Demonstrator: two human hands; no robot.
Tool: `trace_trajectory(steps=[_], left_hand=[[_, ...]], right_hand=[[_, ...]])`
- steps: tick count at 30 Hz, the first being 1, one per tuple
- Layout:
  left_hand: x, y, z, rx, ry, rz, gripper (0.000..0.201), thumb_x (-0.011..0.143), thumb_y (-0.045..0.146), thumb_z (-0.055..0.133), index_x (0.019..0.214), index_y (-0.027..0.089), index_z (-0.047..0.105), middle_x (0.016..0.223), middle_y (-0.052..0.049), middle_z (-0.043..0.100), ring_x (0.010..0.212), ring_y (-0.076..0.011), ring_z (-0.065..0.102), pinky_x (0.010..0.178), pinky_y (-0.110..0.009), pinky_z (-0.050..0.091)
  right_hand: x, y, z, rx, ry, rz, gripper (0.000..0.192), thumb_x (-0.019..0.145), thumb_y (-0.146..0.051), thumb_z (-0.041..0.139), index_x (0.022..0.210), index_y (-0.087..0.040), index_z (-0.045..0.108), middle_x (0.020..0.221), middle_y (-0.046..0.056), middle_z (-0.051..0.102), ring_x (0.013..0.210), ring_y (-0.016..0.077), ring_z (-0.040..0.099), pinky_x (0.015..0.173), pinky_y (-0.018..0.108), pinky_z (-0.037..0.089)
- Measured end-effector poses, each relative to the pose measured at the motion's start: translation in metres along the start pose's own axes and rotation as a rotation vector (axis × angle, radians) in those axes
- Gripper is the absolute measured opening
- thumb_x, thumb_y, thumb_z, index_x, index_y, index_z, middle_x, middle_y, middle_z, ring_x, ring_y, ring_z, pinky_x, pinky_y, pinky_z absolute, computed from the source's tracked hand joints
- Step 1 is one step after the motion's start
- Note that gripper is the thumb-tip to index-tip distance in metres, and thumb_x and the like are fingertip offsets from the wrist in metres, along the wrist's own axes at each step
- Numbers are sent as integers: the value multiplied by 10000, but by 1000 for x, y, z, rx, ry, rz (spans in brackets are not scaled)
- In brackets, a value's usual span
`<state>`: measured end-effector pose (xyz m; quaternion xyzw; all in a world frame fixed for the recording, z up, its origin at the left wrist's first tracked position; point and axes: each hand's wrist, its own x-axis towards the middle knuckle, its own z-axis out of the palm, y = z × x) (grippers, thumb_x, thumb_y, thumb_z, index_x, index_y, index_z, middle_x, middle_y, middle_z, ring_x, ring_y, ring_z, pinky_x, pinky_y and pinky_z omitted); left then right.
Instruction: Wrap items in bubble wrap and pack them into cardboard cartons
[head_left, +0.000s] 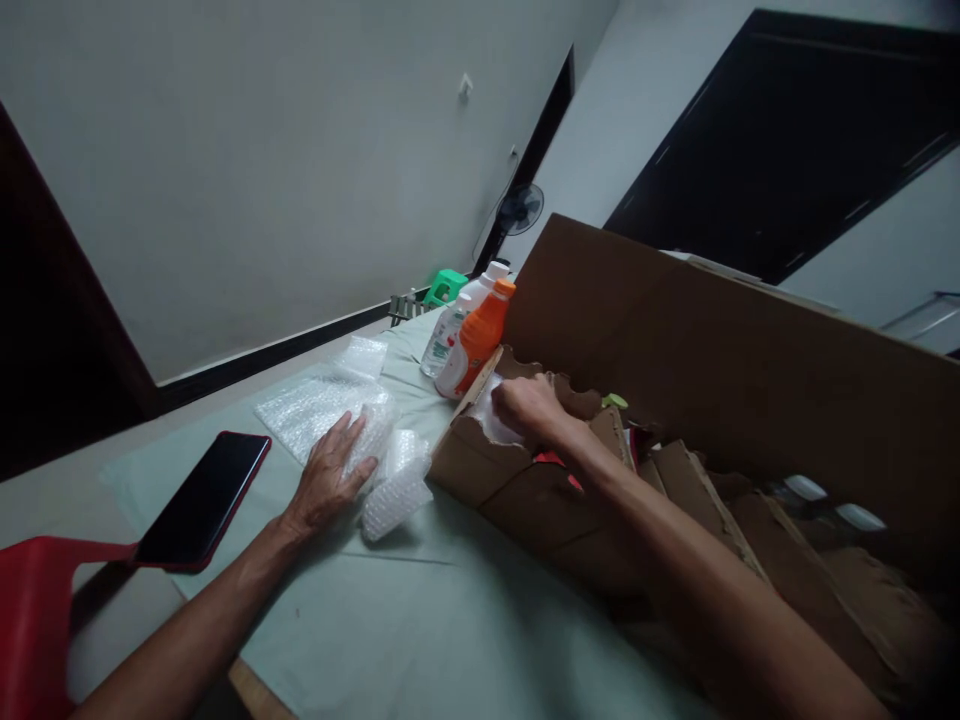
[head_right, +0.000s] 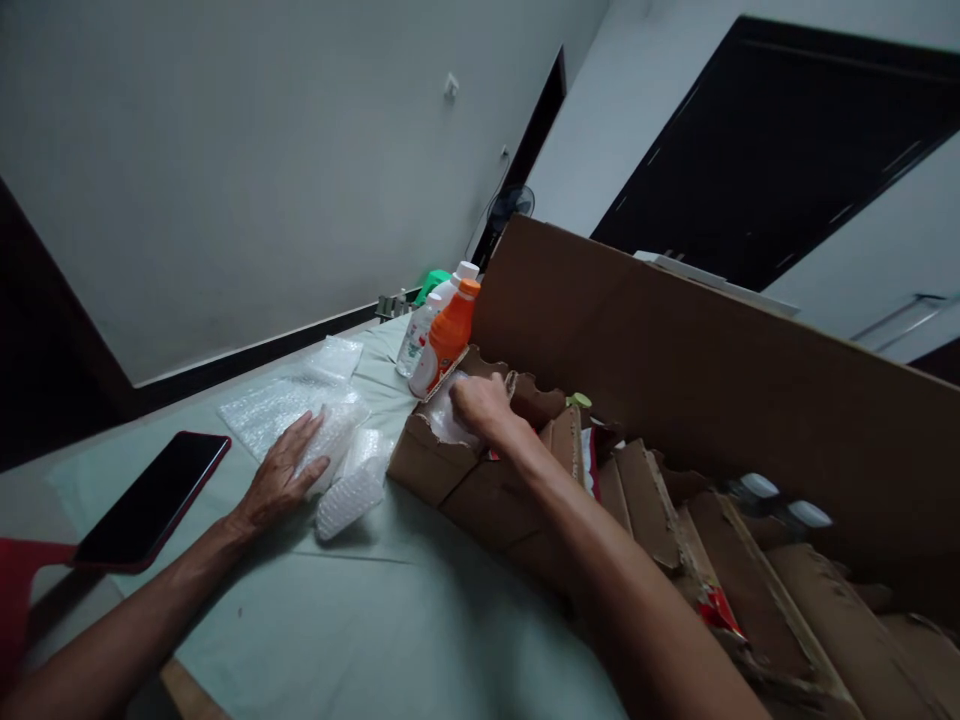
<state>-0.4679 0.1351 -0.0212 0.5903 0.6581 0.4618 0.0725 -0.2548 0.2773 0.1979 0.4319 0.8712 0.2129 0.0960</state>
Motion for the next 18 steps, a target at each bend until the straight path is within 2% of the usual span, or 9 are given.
trace_trajectory(steps=[2, 3, 5, 8, 10, 13, 16, 18], left_hand=[[1, 1, -1, -39, 24, -22, 645, 945, 506, 442, 1487, 157, 434, 1568, -175, 384, 1452, -345, 364, 1185, -557, 307], [1, 1, -1, -55, 32, -31, 645, 948, 516, 438, 1483, 154, 440, 1571, -173, 379, 1455, -341, 360, 1194, -550, 295], [2, 2, -3, -86, 39, -52, 644, 951, 537, 425, 1462, 147, 467, 1570, -173, 380, 1456, -339, 359, 1206, -539, 277], [3, 3, -6, -132, 56, -81, 668, 950, 570, 400, 1443, 128, 489, 1557, -184, 392, 1457, -347, 354, 1213, -529, 271], [3, 3, -9, -172, 102, -83, 690, 952, 591, 385, 1459, 130, 463, 1556, -183, 391, 1455, -347, 356, 1210, -531, 277], [0, 5, -14, -277, 238, -50, 702, 966, 602, 357, 1521, 172, 352, 1567, -160, 378, 1432, -326, 398, 1192, -522, 309], [-3, 7, -20, -341, 353, 36, 712, 980, 612, 317, 1561, 206, 249, 1589, -144, 342, 1436, -315, 394, 1188, -497, 315], [-4, 8, -21, -299, 356, 115, 732, 972, 627, 332, 1567, 212, 234, 1608, -143, 309, 1464, -322, 344, 1198, -500, 289]], right_hand=[[-16, 11, -21, -37, 41, 118, 211, 941, -167, 520, 865, -134, 714, 846, 111, 723, 817, 225, 677, 767, 374, 456], [-27, 15, -34, -45, 108, 177, 240, 937, -159, 486, 875, -135, 718, 859, 129, 730, 842, 249, 675, 779, 393, 428], [-49, 17, -63, -23, 350, 238, 250, 941, -210, 464, 904, -157, 706, 912, 125, 737, 909, 275, 658, 828, 422, 391], [-74, 2, -95, 34, 718, 169, 266, 951, -279, 458, 812, -189, 665, 871, 85, 726, 923, 269, 625, 902, 443, 352], [-78, -19, -97, 42, 774, 77, 298, 971, -257, 415, 806, -192, 656, 863, 84, 710, 918, 269, 602, 917, 458, 335], [-64, -59, -69, 134, 621, -82, 292, 964, -170, 404, 878, -175, 683, 903, 111, 706, 937, 275, 584, 908, 454, 339], [-41, -102, -15, 377, 364, -252, 269, 956, -123, 435, 944, -132, 704, 964, 155, 714, 946, 269, 603, 882, 420, 390], [-29, -126, 19, 471, 276, -322, 224, 957, -138, 491, 988, -139, 713, 973, 124, 734, 914, 235, 640, 820, 356, 449]])
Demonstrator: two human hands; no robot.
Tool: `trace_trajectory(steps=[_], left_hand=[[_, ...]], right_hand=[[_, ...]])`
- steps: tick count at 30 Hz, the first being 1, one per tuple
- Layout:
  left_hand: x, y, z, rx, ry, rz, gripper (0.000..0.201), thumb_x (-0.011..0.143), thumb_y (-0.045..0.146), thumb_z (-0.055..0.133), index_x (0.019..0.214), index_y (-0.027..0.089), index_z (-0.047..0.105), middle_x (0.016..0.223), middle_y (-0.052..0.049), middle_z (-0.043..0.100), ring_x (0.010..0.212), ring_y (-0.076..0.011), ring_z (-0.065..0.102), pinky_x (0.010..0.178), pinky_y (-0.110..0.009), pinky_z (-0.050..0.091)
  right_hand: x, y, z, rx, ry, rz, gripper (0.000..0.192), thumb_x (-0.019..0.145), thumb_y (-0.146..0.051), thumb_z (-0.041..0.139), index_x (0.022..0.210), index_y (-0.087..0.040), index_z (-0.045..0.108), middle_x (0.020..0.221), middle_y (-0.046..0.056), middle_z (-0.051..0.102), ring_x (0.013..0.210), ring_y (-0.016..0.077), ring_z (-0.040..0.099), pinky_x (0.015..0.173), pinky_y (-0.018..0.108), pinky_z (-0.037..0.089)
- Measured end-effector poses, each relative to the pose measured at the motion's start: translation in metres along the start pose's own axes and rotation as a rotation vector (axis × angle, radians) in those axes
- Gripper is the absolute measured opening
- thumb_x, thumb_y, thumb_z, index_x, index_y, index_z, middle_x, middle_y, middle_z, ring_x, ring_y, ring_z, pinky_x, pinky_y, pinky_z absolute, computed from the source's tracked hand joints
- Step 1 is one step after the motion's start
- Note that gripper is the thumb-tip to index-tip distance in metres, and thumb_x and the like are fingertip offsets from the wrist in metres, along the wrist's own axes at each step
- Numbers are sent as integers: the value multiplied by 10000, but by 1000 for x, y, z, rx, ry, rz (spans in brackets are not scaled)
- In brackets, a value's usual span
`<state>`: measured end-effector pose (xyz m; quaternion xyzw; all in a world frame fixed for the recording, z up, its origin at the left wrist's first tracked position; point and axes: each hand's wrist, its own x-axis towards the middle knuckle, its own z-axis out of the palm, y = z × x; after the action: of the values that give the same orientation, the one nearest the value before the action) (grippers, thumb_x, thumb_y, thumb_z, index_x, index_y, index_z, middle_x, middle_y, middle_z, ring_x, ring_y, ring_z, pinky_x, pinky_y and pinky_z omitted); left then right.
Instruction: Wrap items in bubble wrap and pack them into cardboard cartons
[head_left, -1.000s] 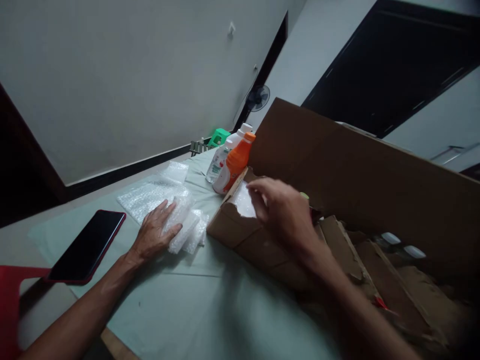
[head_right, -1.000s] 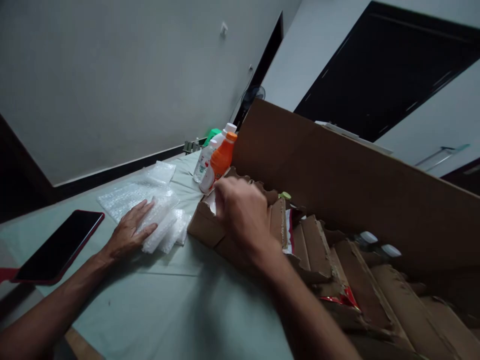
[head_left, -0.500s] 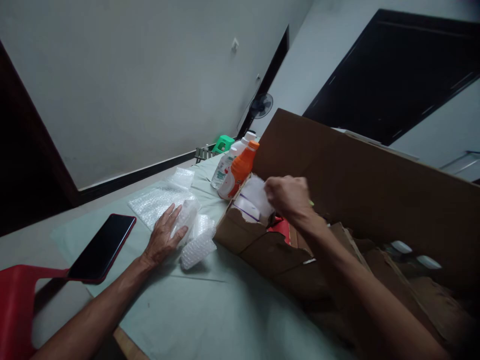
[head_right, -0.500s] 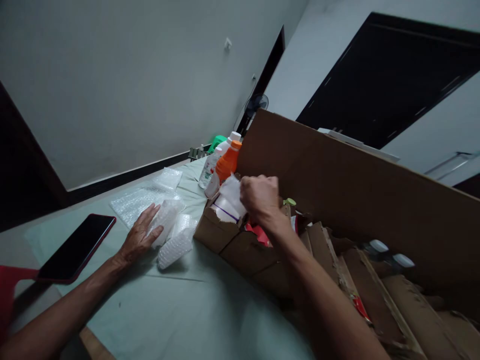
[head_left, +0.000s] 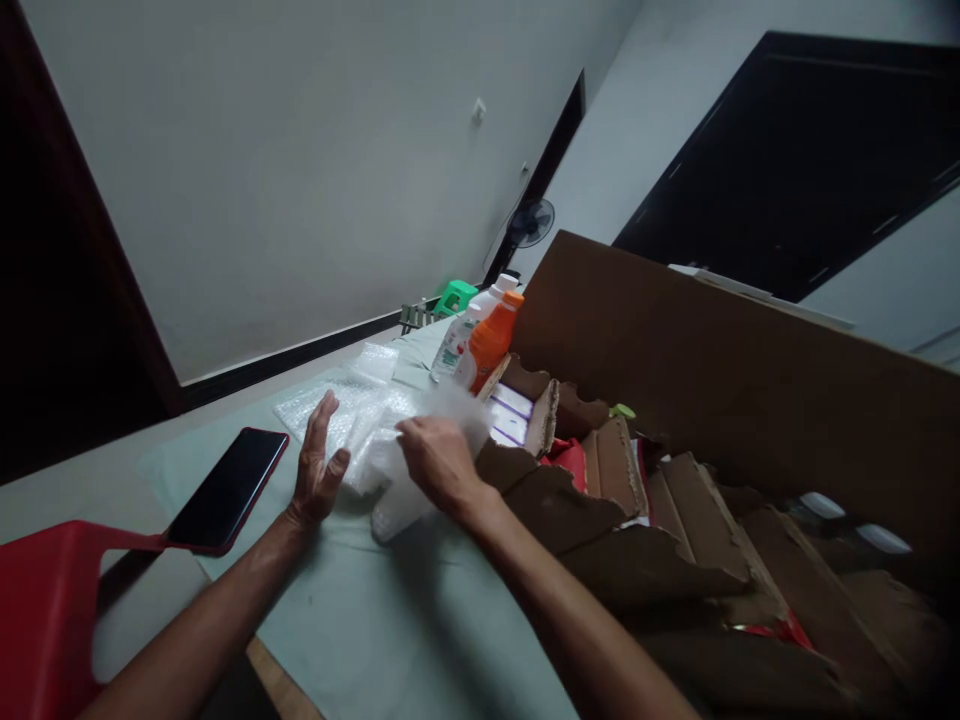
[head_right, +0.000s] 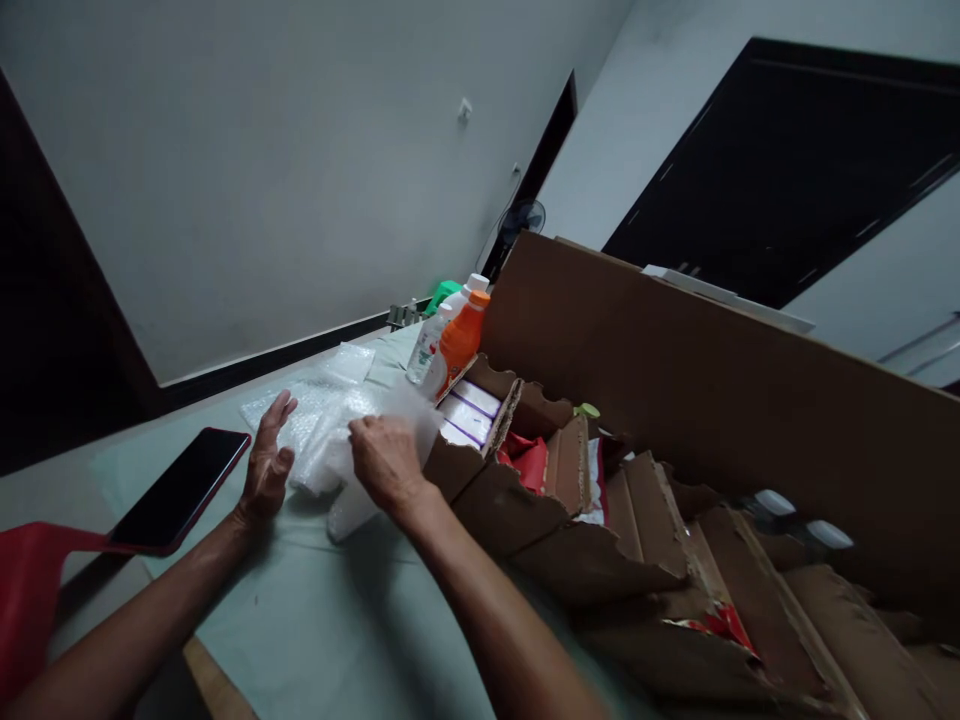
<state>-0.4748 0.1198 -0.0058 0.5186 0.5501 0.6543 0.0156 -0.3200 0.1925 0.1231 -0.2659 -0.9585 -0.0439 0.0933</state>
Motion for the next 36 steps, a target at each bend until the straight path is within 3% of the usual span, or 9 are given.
trace_trajectory(steps=[3, 5, 7, 11, 15, 18, 26, 30, 36], left_hand=[[0, -2, 4, 155, -130, 105, 650, 965, 601, 382, 1483, 212, 424, 1579, -144, 363, 1462, -334, 337, 1192, -537, 271], [-1, -7, 10, 294, -223, 104, 529, 971, 539, 403, 1340, 211, 593, 1498, -150, 471, 1418, -344, 399, 1164, -569, 296], [-3, -12, 17, 406, -267, 50, 449, 957, 476, 455, 1243, 204, 668, 1414, -162, 544, 1366, -354, 455, 1127, -583, 346], [-4, -16, 25, 451, -273, -28, 424, 894, 413, 576, 1247, 197, 668, 1426, -168, 524, 1335, -352, 481, 1107, -561, 400], [-4, -14, 24, 375, -262, -72, 533, 880, 414, 603, 1364, 192, 575, 1506, -167, 434, 1383, -351, 438, 1142, -553, 378], [-4, -15, 22, 313, -245, -94, 595, 885, 424, 600, 1424, 191, 506, 1546, -170, 373, 1422, -350, 392, 1169, -557, 341], [-2, -18, 21, 269, -254, -113, 551, 893, 429, 595, 1394, 212, 524, 1541, -158, 370, 1444, -353, 363, 1173, -575, 329], [-2, -17, 21, 253, -239, -118, 589, 892, 438, 594, 1424, 206, 496, 1556, -156, 335, 1460, -352, 338, 1189, -558, 309], [0, -14, 17, 214, -125, -49, 630, 901, 464, 591, 1475, 261, 428, 1564, -130, 344, 1449, -345, 357, 1184, -564, 309]], right_hand=[[0, -1, 38, 101, -38, -71, 221, 937, -123, 568, 1097, -192, 703, 1108, 47, 742, 1013, 153, 661, 860, 248, 485], [-9, 0, 43, 149, -35, -105, 262, 924, -113, 588, 1151, -198, 685, 1244, 43, 700, 1173, 143, 608, 992, 241, 450], [-26, 2, 39, 192, 43, -89, 258, 928, -140, 582, 1162, -190, 678, 1310, 72, 663, 1280, 193, 540, 1084, 326, 411], [-69, 3, 47, 252, 206, 59, 333, 939, -234, 573, 1267, -201, 622, 1387, 128, 595, 1281, 285, 531, 1051, 469, 455], [-81, -6, 97, 316, 168, 251, 632, 899, -228, 603, 1487, -105, 406, 1527, 225, 420, 1379, 323, 458, 1081, 477, 460], [-69, -12, 128, 393, 194, 311, 655, 903, -203, 575, 1512, -87, 362, 1557, 226, 374, 1441, 300, 383, 1134, 455, 412], [-81, -10, 120, 317, 251, 376, 630, 929, -300, 570, 1525, -230, 377, 1580, 148, 374, 1427, 309, 391, 1106, 539, 391], [-85, -7, 129, 414, 219, 360, 635, 942, -302, 548, 1539, -208, 353, 1553, 135, 423, 1417, 277, 412, 1130, 489, 381], [-101, -11, 132, 441, 377, 391, 659, 963, -311, 516, 1569, -220, 272, 1582, 124, 382, 1434, 267, 396, 1127, 464, 380]])
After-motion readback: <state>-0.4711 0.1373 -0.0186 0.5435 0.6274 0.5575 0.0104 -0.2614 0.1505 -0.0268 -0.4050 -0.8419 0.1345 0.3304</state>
